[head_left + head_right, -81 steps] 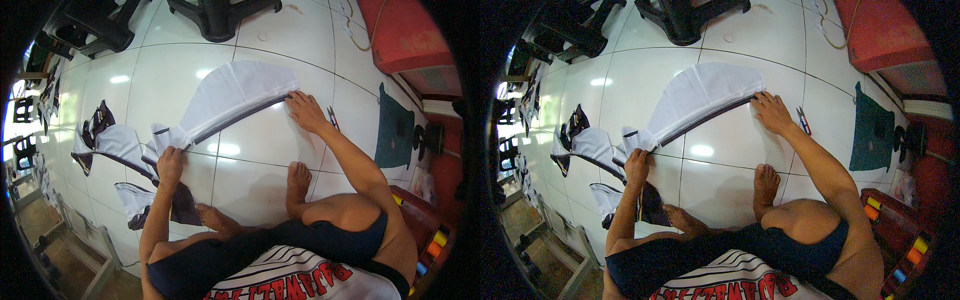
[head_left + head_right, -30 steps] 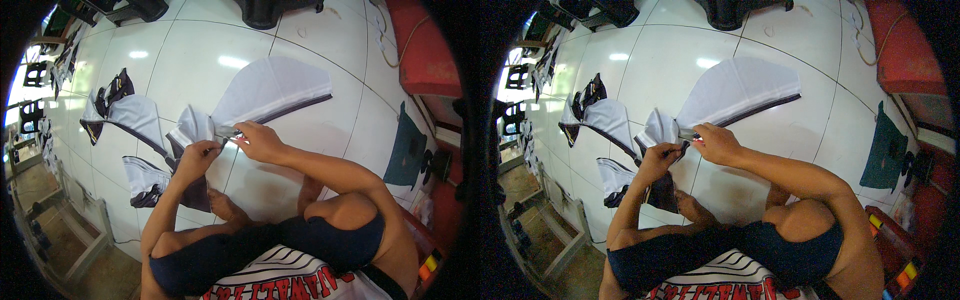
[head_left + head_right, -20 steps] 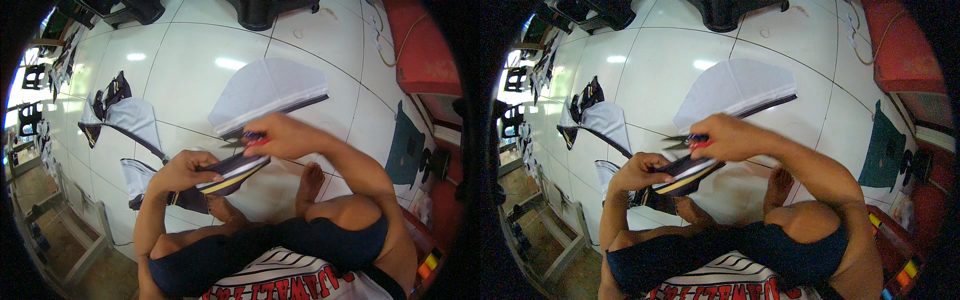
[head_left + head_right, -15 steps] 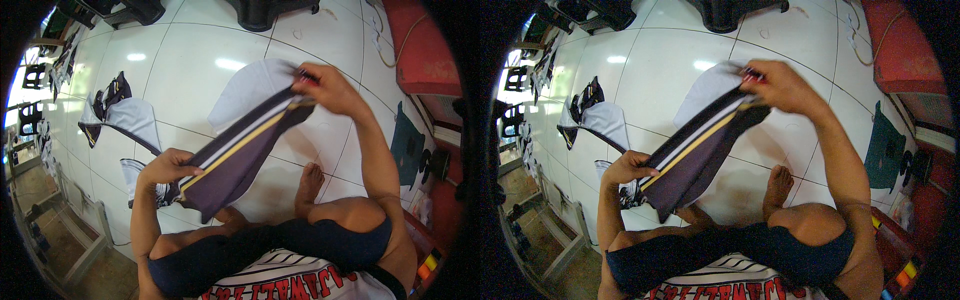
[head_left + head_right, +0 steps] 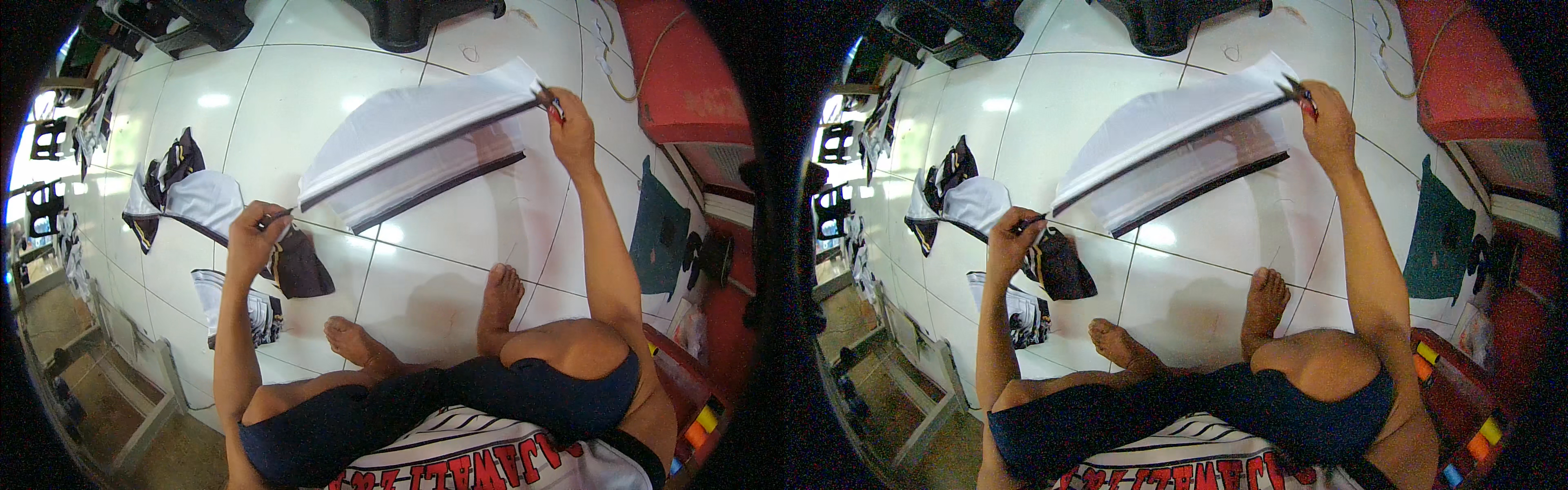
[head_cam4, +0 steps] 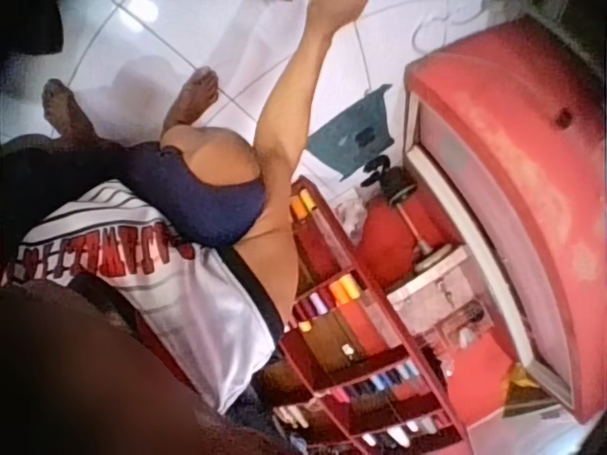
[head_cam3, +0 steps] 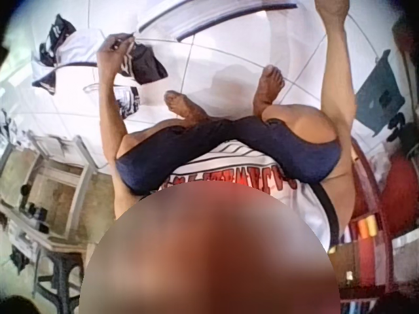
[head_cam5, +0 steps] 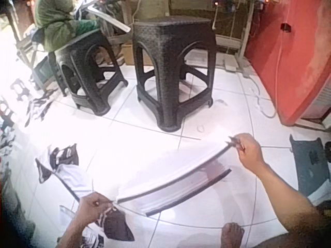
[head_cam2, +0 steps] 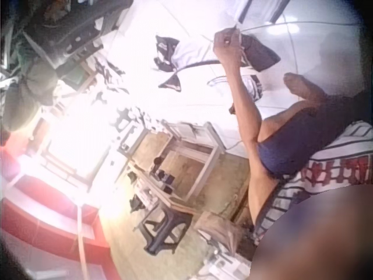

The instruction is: The person sits on the floor and uses scissors to cut a long strip of fabric from a larger piece of dark fabric with yellow stripes. The person repeatedly cuts and separates the strip from the main piece.

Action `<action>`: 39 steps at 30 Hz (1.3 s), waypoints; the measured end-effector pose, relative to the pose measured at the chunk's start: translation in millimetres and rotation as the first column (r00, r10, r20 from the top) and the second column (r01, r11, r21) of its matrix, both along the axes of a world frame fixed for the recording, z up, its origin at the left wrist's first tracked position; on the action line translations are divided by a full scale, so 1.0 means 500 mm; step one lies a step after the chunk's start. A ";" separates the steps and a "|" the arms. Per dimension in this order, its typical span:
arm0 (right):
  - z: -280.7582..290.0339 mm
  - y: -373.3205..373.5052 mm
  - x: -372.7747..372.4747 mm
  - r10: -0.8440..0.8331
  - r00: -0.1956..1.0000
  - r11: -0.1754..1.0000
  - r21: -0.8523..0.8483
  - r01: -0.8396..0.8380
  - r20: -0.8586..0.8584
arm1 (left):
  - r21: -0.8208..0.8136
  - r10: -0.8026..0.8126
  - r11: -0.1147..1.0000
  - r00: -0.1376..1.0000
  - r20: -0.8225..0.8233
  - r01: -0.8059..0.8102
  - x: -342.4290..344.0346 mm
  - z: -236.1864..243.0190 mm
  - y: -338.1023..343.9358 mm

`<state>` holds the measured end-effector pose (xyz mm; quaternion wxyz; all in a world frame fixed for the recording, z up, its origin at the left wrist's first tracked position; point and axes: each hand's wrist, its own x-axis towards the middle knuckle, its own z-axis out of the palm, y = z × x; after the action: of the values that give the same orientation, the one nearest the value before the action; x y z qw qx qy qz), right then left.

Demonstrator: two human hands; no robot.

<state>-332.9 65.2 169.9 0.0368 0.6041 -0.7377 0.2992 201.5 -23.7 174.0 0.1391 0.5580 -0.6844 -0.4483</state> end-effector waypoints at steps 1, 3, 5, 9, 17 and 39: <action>-0.025 0.016 -0.001 0.013 0.999 1.000 -0.023 -0.014 -0.042 | -0.008 -0.024 1.000 0.999 0.034 0.024 -0.005 -0.017 0.012; -0.078 0.048 0.003 0.000 0.999 0.999 0.051 0.003 -0.049 | -0.052 -0.069 0.996 0.994 0.087 0.074 -0.019 -0.061 0.038; -0.130 0.072 0.013 -0.017 0.999 0.990 0.140 0.023 -0.043 | -0.081 -0.129 0.987 0.989 0.075 0.135 -0.036 -0.110 0.063; -0.198 0.096 0.034 -0.024 0.998 0.953 0.301 0.041 -0.060 | -0.092 -0.256 0.953 0.929 0.268 0.289 -0.053 -0.170 0.102; -0.205 0.119 0.052 -0.060 0.991 0.853 0.510 0.113 -0.120 | -0.125 -0.235 0.952 0.930 0.282 0.279 -0.042 -0.175 0.129; -0.077 0.034 0.537 0.536 0.756 0.501 0.579 -0.643 0.375 | 0.044 -0.160 0.986 0.987 0.015 0.159 -0.083 -0.087 0.129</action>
<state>-64.4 82.4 131.7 -0.3444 0.7649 -0.5424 0.0461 160.1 40.9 130.5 0.0845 0.5083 -0.7184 -0.4673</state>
